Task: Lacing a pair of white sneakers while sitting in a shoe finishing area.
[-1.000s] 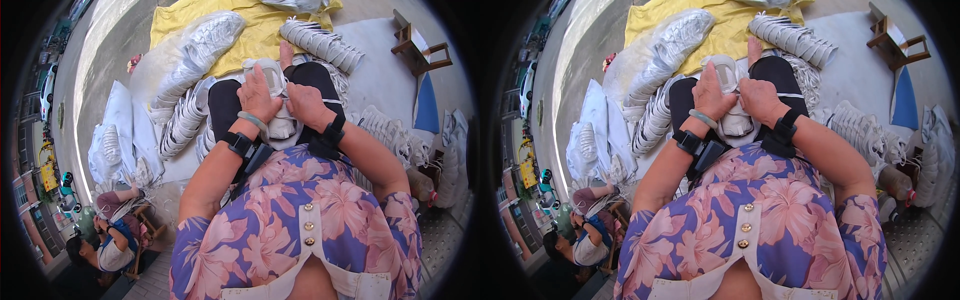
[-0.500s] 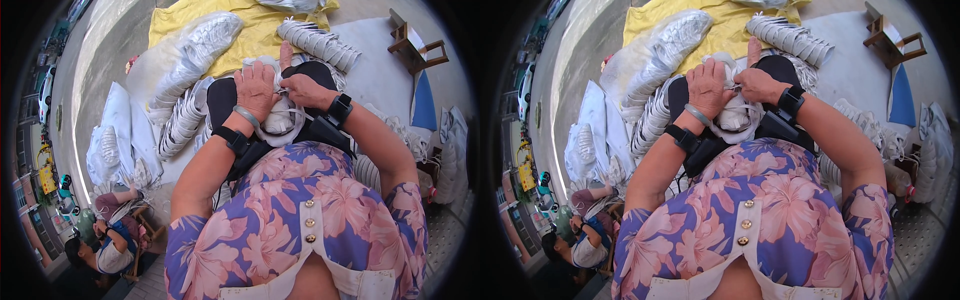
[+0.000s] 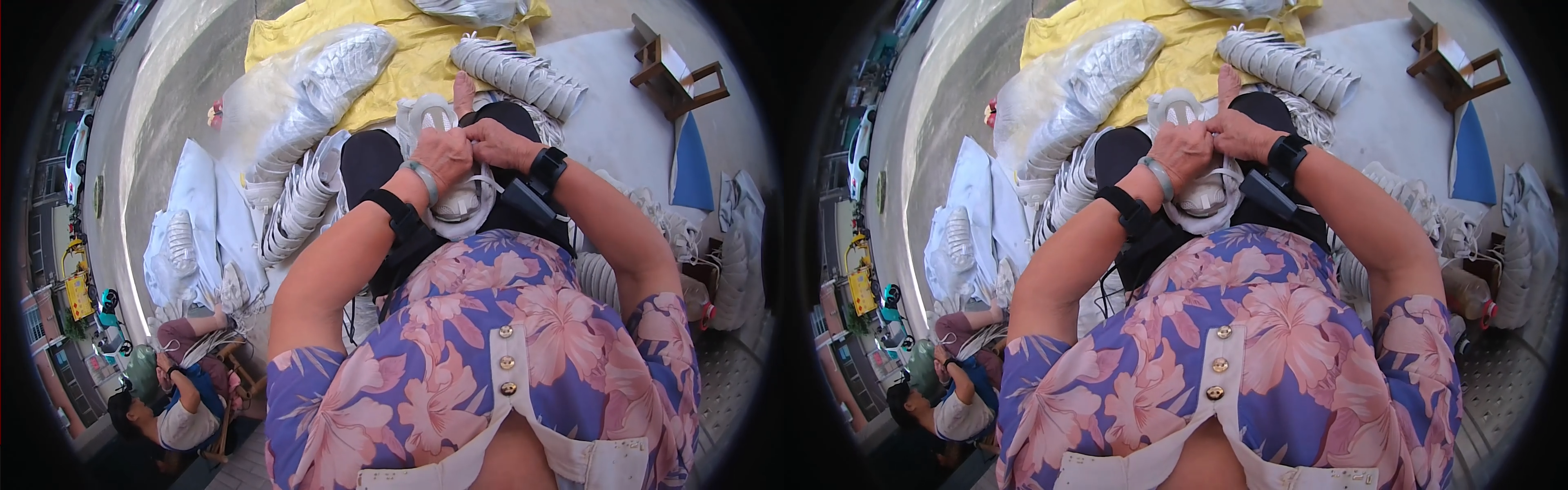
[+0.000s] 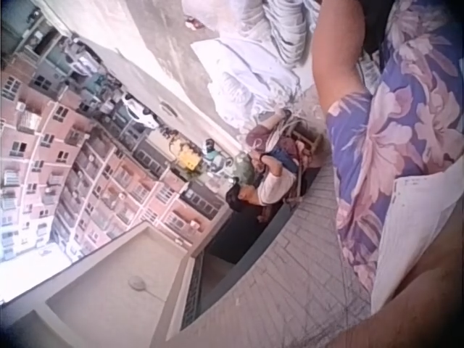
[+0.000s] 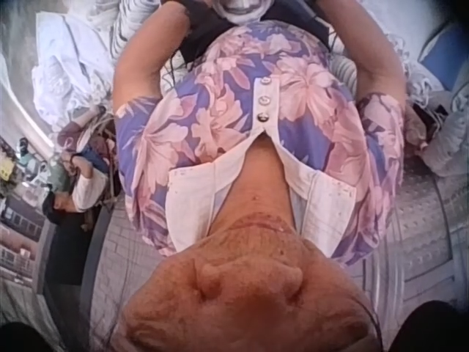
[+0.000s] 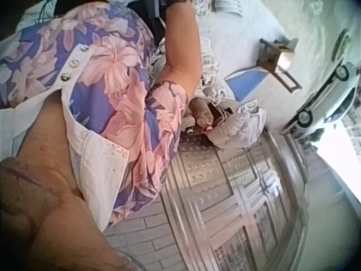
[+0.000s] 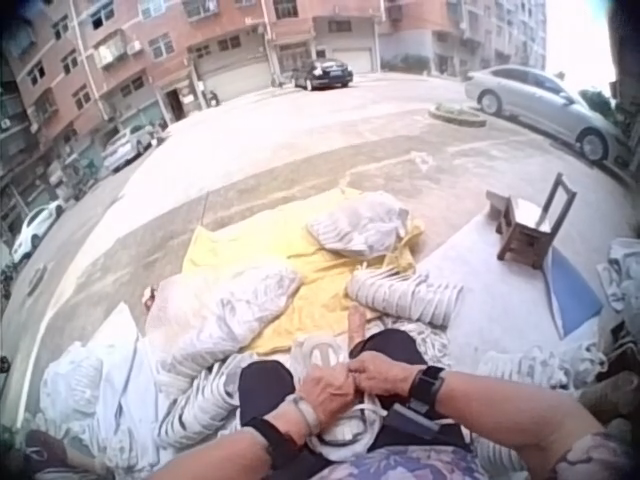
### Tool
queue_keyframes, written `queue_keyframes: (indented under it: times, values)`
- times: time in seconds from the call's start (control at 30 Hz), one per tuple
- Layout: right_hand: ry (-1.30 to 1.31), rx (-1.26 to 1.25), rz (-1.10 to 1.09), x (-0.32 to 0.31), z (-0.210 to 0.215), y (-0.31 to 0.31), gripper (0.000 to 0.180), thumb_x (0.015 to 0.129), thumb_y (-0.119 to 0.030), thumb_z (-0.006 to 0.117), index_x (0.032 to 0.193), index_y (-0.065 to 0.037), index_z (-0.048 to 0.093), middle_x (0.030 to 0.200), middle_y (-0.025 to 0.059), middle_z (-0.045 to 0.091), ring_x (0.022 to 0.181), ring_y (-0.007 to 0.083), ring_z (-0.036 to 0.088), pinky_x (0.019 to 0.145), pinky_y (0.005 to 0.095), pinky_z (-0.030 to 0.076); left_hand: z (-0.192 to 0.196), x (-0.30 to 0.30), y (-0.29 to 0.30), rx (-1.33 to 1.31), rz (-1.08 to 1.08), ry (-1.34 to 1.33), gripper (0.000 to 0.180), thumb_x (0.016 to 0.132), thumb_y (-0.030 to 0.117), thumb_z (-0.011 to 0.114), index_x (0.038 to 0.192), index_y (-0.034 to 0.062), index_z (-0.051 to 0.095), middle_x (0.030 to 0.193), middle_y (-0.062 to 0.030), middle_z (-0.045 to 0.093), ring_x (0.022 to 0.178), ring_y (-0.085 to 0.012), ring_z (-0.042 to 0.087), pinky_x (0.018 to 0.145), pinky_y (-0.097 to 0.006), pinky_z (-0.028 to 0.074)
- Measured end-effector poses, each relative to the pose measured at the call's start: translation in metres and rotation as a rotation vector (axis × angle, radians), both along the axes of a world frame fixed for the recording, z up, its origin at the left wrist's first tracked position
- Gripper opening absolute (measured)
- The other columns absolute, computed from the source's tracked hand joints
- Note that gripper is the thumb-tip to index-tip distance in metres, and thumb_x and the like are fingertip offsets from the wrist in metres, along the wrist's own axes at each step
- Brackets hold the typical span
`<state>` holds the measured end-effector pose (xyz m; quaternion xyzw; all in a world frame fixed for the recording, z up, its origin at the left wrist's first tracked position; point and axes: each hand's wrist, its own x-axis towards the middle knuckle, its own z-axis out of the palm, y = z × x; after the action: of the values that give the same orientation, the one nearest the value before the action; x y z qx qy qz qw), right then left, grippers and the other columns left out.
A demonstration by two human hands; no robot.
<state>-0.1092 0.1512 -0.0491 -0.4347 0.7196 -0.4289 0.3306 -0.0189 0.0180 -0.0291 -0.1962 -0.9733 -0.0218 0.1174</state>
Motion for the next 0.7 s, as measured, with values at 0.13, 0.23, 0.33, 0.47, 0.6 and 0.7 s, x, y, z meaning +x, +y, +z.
queue_keyframes:
  times: [0.13,0.23,0.33,0.47,0.6,0.7]
  values:
    - [0.325,-0.020,-0.074,0.010,-0.007,-0.003,0.017,0.071,-0.010,0.051,0.084,-0.001,0.056,0.075,0.0206,0.059,0.076,0.0386,0.056,0.068,0.0412,0.045,0.009,0.004,0.000,0.035,0.058,-0.049,0.006,0.072,0.011,0.053,0.070,0.0056,0.056,0.067,-0.0109,0.054,0.057,-0.0275,0.059,0.049,-0.038,0.046]
    - [0.502,0.069,-0.114,0.015,-0.008,0.001,0.015,0.072,-0.012,0.051,0.083,-0.003,0.052,0.075,0.0206,0.057,0.077,0.0390,0.055,0.068,0.0451,0.043,0.017,0.026,-0.004,0.164,0.132,-0.035,0.005,0.072,0.010,0.053,0.069,0.0059,0.053,0.067,-0.0117,0.053,0.057,-0.0291,0.057,0.048,-0.037,0.046]
    - [0.434,0.098,-0.139,0.015,-0.006,0.004,0.016,0.071,-0.012,0.050,0.083,-0.002,0.051,0.076,0.0208,0.057,0.078,0.0386,0.055,0.069,0.0460,0.043,0.020,0.069,-0.034,0.348,0.285,0.053,0.010,0.072,0.011,0.053,0.066,0.0062,0.047,0.066,-0.0116,0.050,0.056,-0.0309,0.053,0.048,-0.038,0.044]
    - [0.506,0.120,-0.180,0.018,-0.004,-0.003,0.016,0.070,-0.012,0.049,0.082,-0.001,0.051,0.075,0.0209,0.057,0.078,0.0382,0.055,0.071,0.0458,0.043,0.018,0.142,-0.109,0.264,0.614,-0.011,0.014,0.076,0.012,0.050,0.064,0.0050,0.046,0.063,-0.0134,0.050,0.058,-0.0327,0.052,0.051,-0.042,0.041]
    - [0.529,0.139,-0.161,0.022,0.001,-0.008,0.015,0.070,-0.012,0.048,0.080,-0.001,0.053,0.075,0.0210,0.058,0.078,0.0376,0.056,0.072,0.0456,0.043,0.007,0.211,-0.159,0.064,0.825,0.148,0.015,0.076,0.012,0.050,0.064,0.0030,0.047,0.059,-0.0151,0.048,0.051,-0.0290,0.050,0.048,-0.040,0.040]
    - [0.559,0.206,-0.174,0.023,0.005,-0.010,0.014,0.071,-0.012,0.048,0.079,-0.002,0.054,0.076,0.0206,0.058,0.079,0.0372,0.056,0.072,0.0455,0.043,0.015,0.251,-0.178,0.617,1.184,-0.010,0.018,0.076,0.011,0.052,0.062,0.0017,0.047,0.052,-0.0111,0.045,0.045,-0.0179,0.045,0.045,-0.034,0.038]
